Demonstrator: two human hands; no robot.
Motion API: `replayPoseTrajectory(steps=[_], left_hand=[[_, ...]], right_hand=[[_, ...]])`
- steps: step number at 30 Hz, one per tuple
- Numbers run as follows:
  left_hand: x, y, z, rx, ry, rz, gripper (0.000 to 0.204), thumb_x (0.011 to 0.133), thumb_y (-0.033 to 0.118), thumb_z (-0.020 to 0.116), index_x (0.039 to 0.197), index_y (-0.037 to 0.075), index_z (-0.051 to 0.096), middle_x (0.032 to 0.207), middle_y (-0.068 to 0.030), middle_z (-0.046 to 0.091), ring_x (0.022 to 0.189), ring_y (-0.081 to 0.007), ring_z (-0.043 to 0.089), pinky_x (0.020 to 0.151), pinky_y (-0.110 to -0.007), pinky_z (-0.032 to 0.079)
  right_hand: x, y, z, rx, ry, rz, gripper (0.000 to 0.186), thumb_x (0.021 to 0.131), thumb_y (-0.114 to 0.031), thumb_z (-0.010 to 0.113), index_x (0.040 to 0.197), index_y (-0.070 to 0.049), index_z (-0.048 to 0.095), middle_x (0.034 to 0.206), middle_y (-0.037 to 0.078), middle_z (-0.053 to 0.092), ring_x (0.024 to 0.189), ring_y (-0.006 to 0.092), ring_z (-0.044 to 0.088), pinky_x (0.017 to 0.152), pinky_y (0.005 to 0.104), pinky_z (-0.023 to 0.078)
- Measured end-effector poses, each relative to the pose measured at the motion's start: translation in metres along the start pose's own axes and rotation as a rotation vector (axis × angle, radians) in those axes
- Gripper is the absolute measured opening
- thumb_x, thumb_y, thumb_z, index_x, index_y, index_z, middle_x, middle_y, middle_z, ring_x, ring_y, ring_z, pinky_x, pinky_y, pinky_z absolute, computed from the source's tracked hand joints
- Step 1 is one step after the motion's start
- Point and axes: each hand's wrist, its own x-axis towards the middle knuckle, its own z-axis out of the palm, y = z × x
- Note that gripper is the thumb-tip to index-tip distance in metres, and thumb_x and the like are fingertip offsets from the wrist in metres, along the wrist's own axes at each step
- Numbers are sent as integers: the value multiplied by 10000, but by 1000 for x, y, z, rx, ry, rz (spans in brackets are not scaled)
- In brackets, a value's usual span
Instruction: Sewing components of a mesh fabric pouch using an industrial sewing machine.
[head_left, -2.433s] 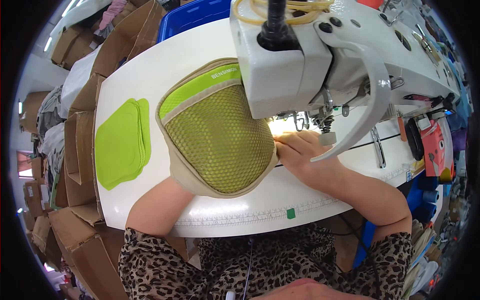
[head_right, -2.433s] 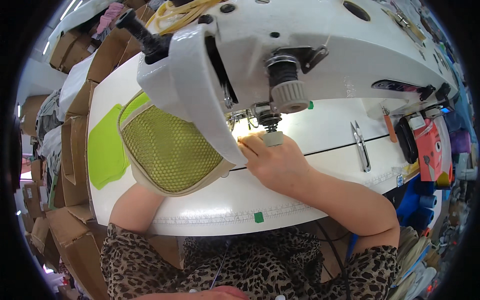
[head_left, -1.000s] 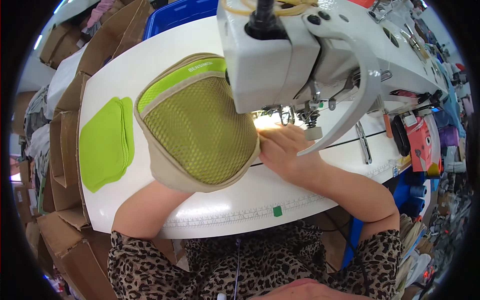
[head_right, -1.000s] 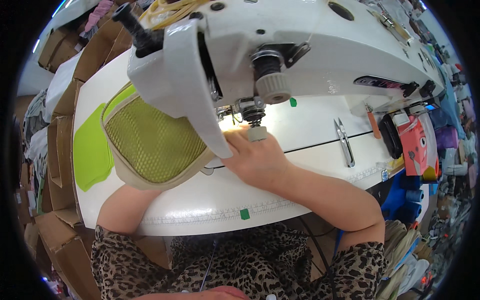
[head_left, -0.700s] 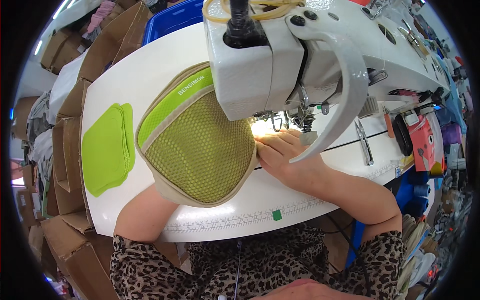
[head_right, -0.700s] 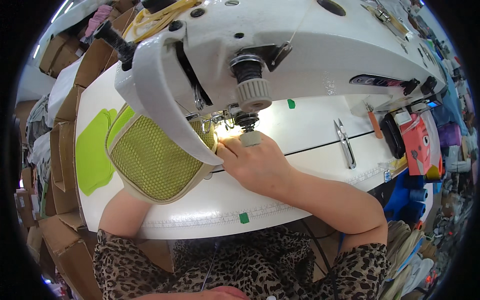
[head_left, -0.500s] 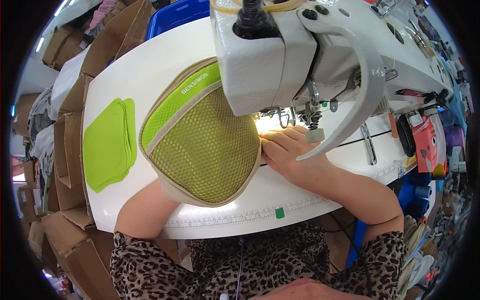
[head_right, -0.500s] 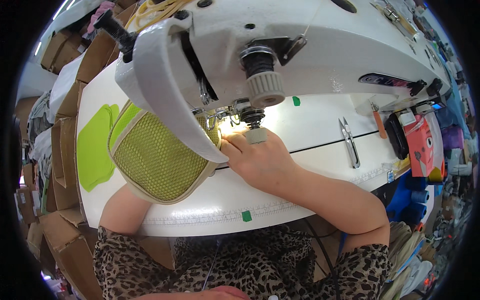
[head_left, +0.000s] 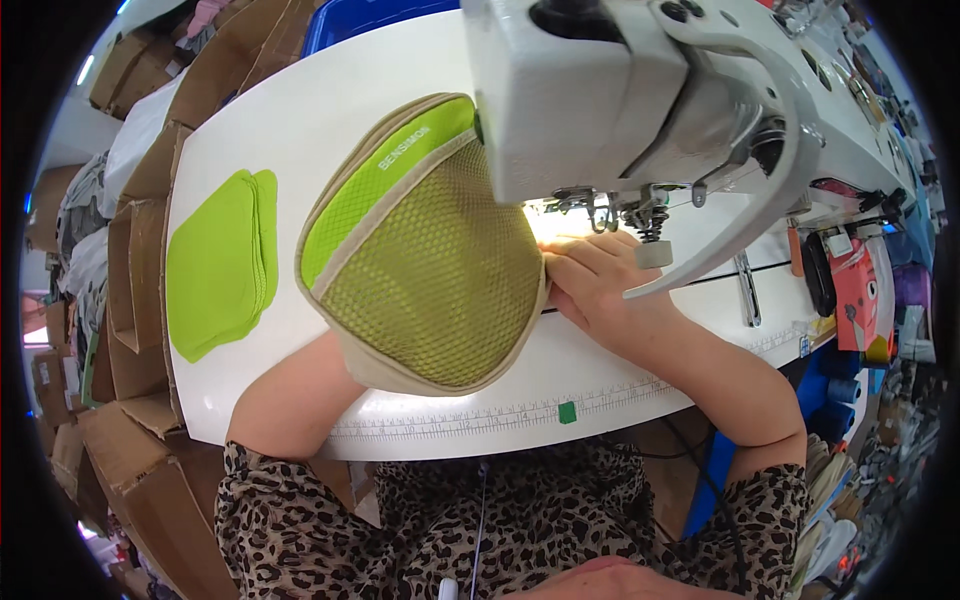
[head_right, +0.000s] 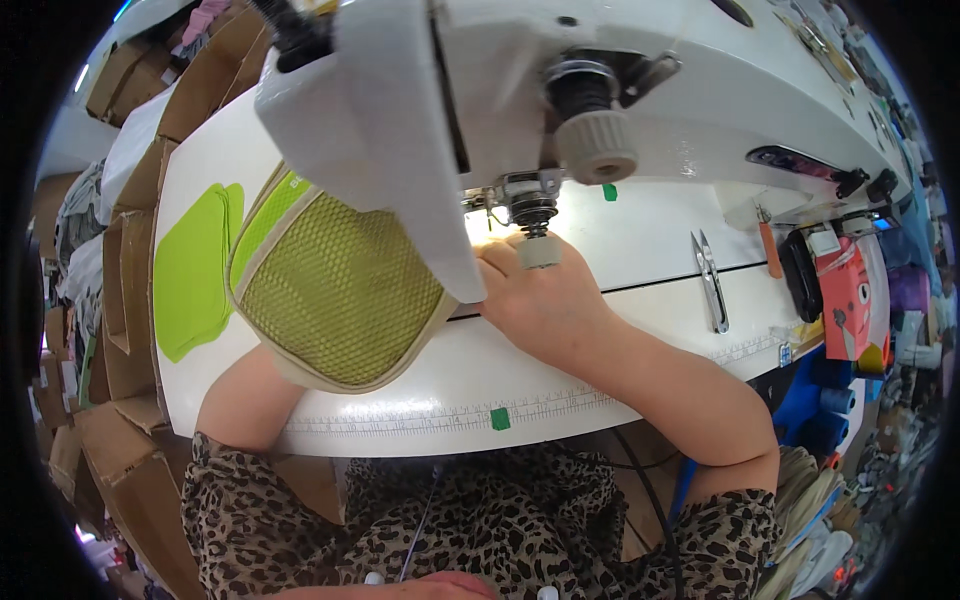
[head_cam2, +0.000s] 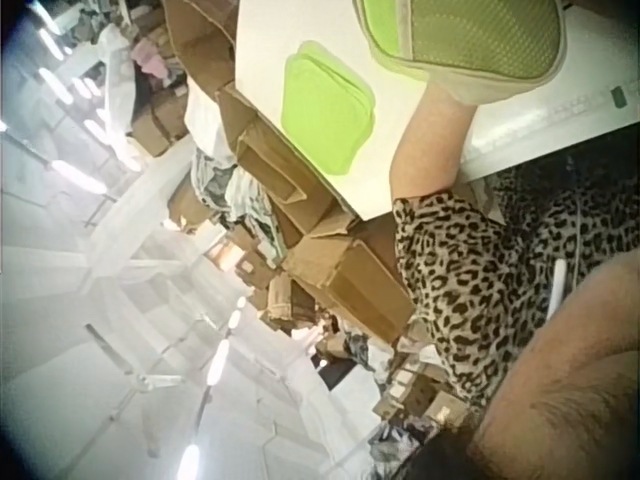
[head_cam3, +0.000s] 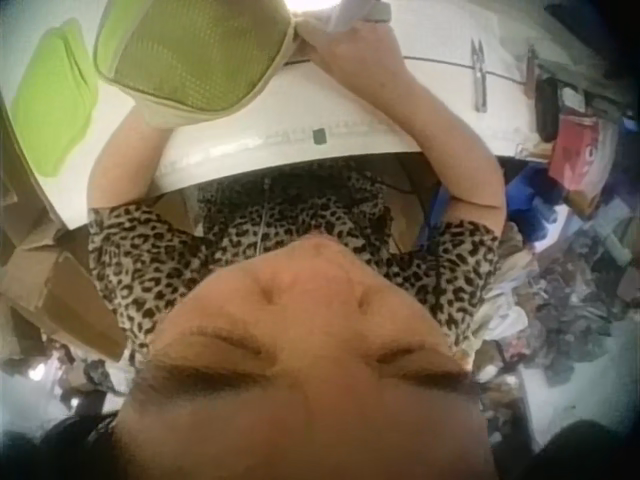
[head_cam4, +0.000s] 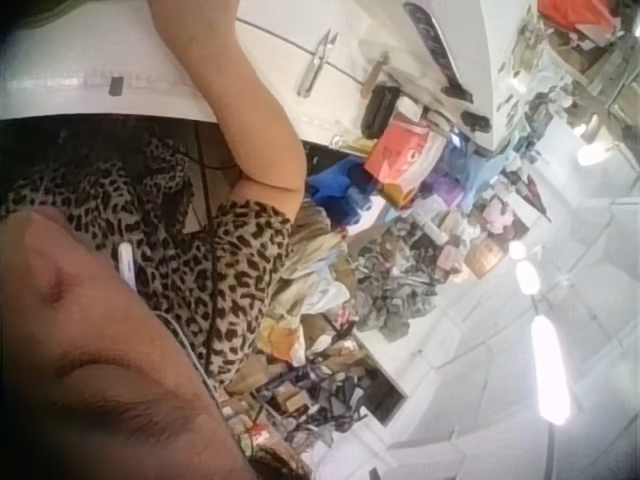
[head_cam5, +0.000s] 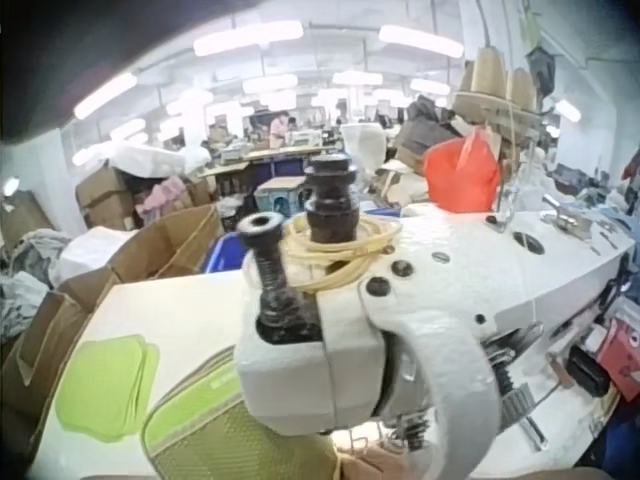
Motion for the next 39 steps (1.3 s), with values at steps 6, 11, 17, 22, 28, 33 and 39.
replayPoseTrajectory(steps=[6, 11, 17, 22, 28, 33, 39], left_hand=[[6, -8, -10, -94, -17, -115, 325, 977, 120, 640, 1258, -41, 608, 1171, -144, 667, 942, -134, 704, 756, -218, 618], [1, -12, -12, -131, -2, -86, 331, 973, 123, 646, 1260, -38, 608, 1175, -143, 665, 950, -138, 700, 765, -223, 614], [-4, -13, -9, -131, 18, -54, 337, 969, 126, 652, 1263, -34, 608, 1180, -141, 664, 959, -142, 696, 775, -229, 609], [-1, -12, -8, -131, 16, -46, 343, 965, 128, 657, 1265, -31, 607, 1184, -140, 662, 967, -145, 693, 783, -234, 605], [-2, -13, -5, -121, 16, -52, 349, 961, 131, 664, 1268, -27, 607, 1189, -139, 660, 976, -149, 689, 794, -240, 600], [0, -11, -7, -119, 9, -56, 355, 958, 133, 669, 1270, -24, 607, 1193, -138, 659, 983, -153, 686, 802, -245, 596], [-2, -12, -6, -119, 15, -70, 362, 953, 136, 676, 1273, -20, 607, 1197, -137, 657, 992, -157, 682, 812, -251, 591]], right_hand=[[4, -1, 3, 16, 53, -1, 274, 763, -84, 747, 1024, -21, 692, 1021, 83, 722, 900, 246, 700, 823, 374, 534], [6, -7, 6, 37, 80, 8, 285, 758, -84, 750, 1028, -18, 689, 1012, 81, 719, 879, 251, 692, 809, 385, 529], [0, -10, 8, 11, -3, 57, 323, 771, -96, 758, 1078, -24, 685, 1082, 78, 705, 919, 237, 679, 809, 371, 513], [-3, -3, 4, 34, 23, 1, 319, 773, -91, 754, 1082, -39, 694, 1076, 72, 712, 900, 215, 680, 788, 347, 503], [-2, -2, -2, 31, 7, 32, 313, 752, -77, 752, 1060, -56, 700, 1049, 58, 717, 882, 202, 679, 774, 345, 494], [-1, -1, 0, -23, -1, 8, 296, 752, -68, 743, 1044, -56, 696, 1045, 53, 718, 879, 205, 679, 796, 349, 495], [3, -2, 6, -2, 17, 48, 279, 750, -53, 727, 1027, -46, 691, 1054, 56, 719, 885, 224, 678, 826, 360, 503]])
